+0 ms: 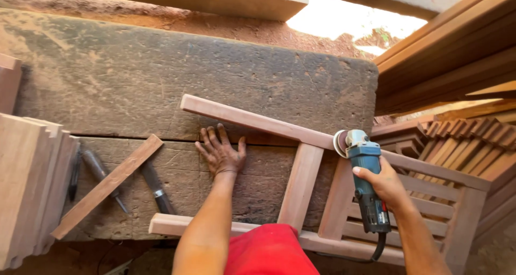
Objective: The person positions a wooden chair frame on a workbench and uses an angle grinder with a sanding disc to smooth the surfaces. They systematically sand the legs, crossbars, and slats of the chair frame while holding the tool with both hands.
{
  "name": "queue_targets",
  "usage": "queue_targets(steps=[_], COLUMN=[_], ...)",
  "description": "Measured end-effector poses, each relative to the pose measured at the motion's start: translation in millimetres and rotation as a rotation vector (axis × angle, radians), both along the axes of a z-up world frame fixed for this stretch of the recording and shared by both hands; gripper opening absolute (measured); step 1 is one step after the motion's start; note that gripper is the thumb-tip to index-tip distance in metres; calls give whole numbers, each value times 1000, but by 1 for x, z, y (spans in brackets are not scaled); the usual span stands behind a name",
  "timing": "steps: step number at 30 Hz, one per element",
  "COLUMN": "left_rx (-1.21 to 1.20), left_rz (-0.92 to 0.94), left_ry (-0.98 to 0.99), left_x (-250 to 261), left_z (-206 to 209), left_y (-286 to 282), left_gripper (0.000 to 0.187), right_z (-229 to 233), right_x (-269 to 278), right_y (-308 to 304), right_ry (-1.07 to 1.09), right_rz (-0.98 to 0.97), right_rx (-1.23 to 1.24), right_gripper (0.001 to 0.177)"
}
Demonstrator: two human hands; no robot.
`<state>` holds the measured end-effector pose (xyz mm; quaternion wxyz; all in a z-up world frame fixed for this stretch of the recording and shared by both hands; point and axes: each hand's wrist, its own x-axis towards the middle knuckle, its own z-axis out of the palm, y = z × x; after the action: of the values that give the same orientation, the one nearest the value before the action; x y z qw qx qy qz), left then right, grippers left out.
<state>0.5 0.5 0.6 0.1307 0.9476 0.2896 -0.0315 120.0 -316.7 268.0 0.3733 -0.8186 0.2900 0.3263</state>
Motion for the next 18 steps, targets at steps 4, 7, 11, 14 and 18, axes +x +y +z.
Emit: queue_targets(steps=[4,7,11,14,18], left_rx=[-19,-20,-51,-62,-42], left_rz=[-3,-1,-11,-6,-2], left_ry=[-7,6,65,61,35], left_x=[-2,-2,-4,-3,-2], left_z=[-5,-7,-8,-10,-6], left_y=[-1,-1,-1,-1,0], left_gripper=[91,91,94,94,93], right_z=[4,12,21,22,11], right_x=[23,52,83,98,107], right_y=[-30,-58,-78,-77,-79], right_ry=[101,273,419,437,474], right_rz=[-10,35,105,169,180], right_rx=[26,34,27,5,-70], right_gripper=[64,80,68,63,63])
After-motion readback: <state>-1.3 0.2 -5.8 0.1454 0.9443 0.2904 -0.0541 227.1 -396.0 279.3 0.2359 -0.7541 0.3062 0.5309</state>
